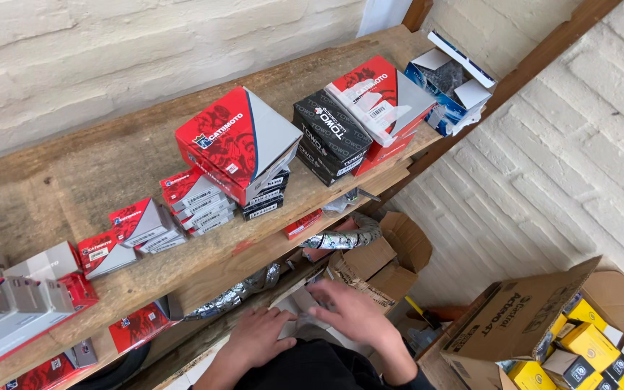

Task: The person unboxes a small automotive component, removes it from its plastic packaging and protective paper, and then places the box back into a larger shipping carton.

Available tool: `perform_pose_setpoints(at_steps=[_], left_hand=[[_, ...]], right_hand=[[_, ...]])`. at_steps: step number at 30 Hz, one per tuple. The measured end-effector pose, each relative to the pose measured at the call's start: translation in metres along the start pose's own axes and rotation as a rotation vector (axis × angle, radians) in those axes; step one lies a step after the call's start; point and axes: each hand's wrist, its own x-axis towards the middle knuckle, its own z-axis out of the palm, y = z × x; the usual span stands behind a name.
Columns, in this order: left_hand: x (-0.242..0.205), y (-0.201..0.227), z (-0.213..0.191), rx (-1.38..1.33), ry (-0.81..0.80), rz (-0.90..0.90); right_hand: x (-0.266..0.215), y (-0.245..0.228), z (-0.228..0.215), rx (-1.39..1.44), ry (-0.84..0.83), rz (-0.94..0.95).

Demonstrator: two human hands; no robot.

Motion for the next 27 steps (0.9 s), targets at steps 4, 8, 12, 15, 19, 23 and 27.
perform_pose_setpoints(at_steps=[4, 8, 12, 15, 19, 23, 27], left_hand=[[0.023, 0.007, -0.016, -0.032, -0.013, -0.038], [0.052, 0.014, -0.030, -0.042, 0.084, -0.034], [0.069, 0.029, -0.049, -0.084, 0.184, -0.086], [0.074, 0.043, -0.056, -0.166, 0.214, -0.148], [0.084, 0.057, -0.051, -0.194, 0.236, -0.192], [0.095, 0.066, -0.053, -0.257, 0.164, -0.190], [0.114, 0.063, -0.056, -0.209, 0.237, -0.189]], right_hand=[[0.021, -0.040, -0.069, 0.131, 0.390, -0.166], [0.065, -0.016, -0.113, -0.064, 1.161, -0.508], [0.093, 0.003, -0.151, -0.256, 1.314, -0.682], [0.108, 0.014, -0.166, -0.407, 1.282, -0.630], [0.122, 0.025, -0.176, -0.494, 1.196, -0.593], [0.127, 0.028, -0.188, -0.464, 1.165, -0.572], [0.123, 0.029, -0.198, -0.424, 1.124, -0.613]])
